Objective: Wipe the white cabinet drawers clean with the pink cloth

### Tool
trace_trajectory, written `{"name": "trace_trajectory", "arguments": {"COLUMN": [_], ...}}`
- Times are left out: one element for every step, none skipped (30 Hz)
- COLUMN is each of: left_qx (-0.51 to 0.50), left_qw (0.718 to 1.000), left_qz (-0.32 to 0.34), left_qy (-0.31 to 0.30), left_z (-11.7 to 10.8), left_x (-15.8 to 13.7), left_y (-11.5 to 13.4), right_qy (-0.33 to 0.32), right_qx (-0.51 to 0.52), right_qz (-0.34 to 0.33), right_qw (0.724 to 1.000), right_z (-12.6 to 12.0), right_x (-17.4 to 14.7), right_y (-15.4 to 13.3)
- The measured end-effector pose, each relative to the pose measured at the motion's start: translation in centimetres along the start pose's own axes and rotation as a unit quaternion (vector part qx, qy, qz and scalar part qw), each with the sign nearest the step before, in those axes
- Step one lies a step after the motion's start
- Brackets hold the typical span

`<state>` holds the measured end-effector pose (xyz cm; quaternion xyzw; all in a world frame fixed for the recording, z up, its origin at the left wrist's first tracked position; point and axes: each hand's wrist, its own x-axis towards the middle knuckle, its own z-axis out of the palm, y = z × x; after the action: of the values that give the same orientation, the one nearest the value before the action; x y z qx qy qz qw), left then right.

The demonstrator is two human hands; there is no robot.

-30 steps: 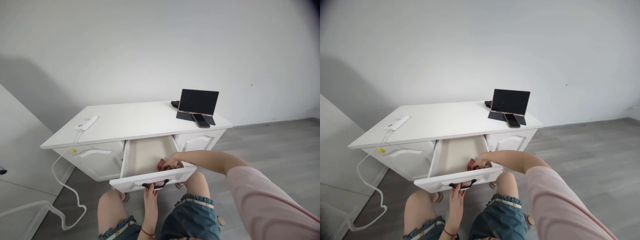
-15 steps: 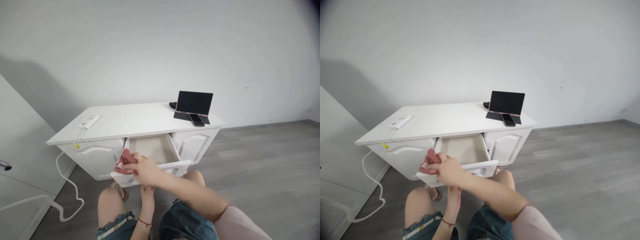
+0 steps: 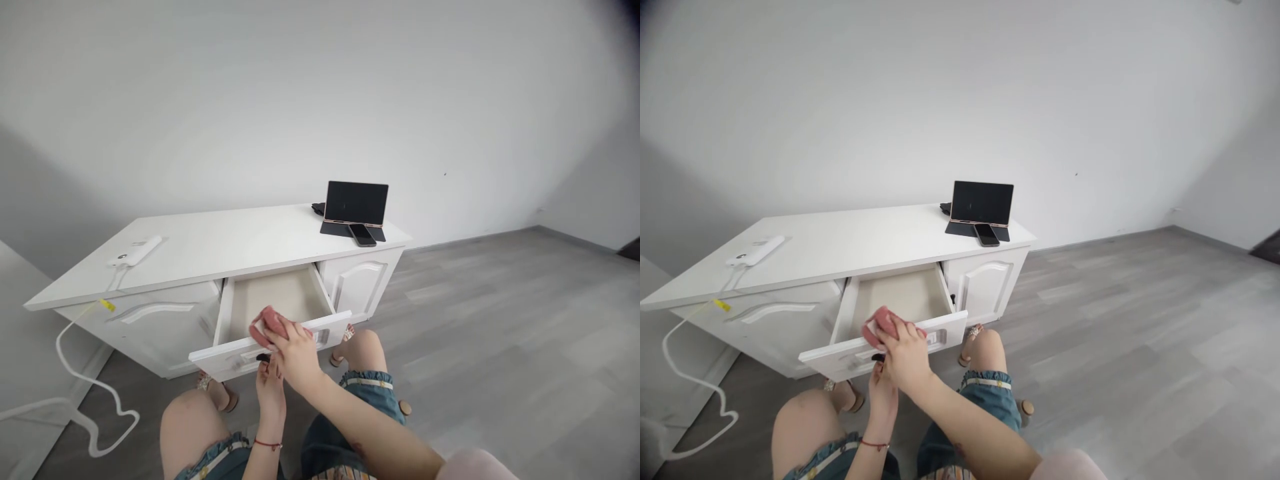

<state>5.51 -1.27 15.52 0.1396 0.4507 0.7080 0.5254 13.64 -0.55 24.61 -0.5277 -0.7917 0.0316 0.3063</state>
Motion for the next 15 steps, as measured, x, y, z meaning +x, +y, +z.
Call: {"name": "trace_trajectory", "arguments": {"left_qx": [-0.007, -0.009, -0.013, -0.013, -0.009, -0.005, -0.003, -0.003, -0.003, -0.003, -0.004, -0.005, -0.006, -0.008, -0.010], "left_qw": [1.000, 1.000, 0.999, 0.999, 0.999, 0.999, 0.999, 0.999, 0.999, 0.999, 0.999, 0.999, 0.999, 0.999, 0.998], "left_qz": [-0.016, -0.029, -0.038, -0.042, -0.043, -0.043, -0.043, -0.044, -0.047, -0.048, -0.050, -0.051, -0.052, -0.053, -0.054], "left_qy": [-0.005, -0.005, -0.005, -0.008, -0.013, -0.015, -0.016, -0.017, -0.017, -0.016, -0.015, -0.013, -0.011, -0.009, -0.008], "left_z": [-0.1, -0.2, -0.3, -0.3, -0.3, -0.3, -0.3, -0.3, -0.3, -0.4, -0.4, -0.4, -0.4, -0.4, -0.4], "left_x": [-0.2, -0.3, -0.4, -0.5, -0.6, -0.6, -0.6, -0.6, -0.6, -0.6, -0.6, -0.6, -0.6, -0.6, -0.6], "left_y": [-0.1, -0.1, -0.1, 0.0, 0.1, 0.1, 0.2, 0.3, 0.3, 0.3, 0.3, 0.3, 0.3, 0.2, 0.2], "right_qy": [0.011, 0.024, 0.037, 0.051, 0.064, 0.078, 0.093, 0.104, 0.117, 0.134, 0.151, 0.168, 0.187, 0.205, 0.219], "right_qx": [-0.006, -0.013, -0.021, -0.030, -0.038, -0.046, -0.056, -0.067, -0.078, -0.088, -0.094, -0.094, -0.090, -0.084, -0.078], "right_qz": [0.013, 0.025, 0.036, 0.043, 0.046, 0.048, 0.048, 0.049, 0.051, 0.057, 0.065, 0.076, 0.089, 0.103, 0.117], "right_qw": [1.000, 0.999, 0.998, 0.997, 0.996, 0.995, 0.993, 0.991, 0.989, 0.985, 0.982, 0.978, 0.974, 0.970, 0.966], "right_z": [-0.5, -1.1, -1.5, -2.0, -2.3, -2.6, -2.8, -2.8, -2.8, -2.6, -2.3, -2.0, -1.7, -1.3, -1.0], "right_x": [-0.5, -0.9, -1.4, -1.8, -2.2, -2.6, -3.0, -3.4, -3.9, -4.4, -4.9, -5.4, -6.0, -6.5, -7.0], "right_y": [1.1, 2.1, 3.0, 3.8, 4.6, 5.4, 6.2, 7.0, 7.9, 8.7, 9.6, 10.4, 11.3, 12.0, 12.7]}}
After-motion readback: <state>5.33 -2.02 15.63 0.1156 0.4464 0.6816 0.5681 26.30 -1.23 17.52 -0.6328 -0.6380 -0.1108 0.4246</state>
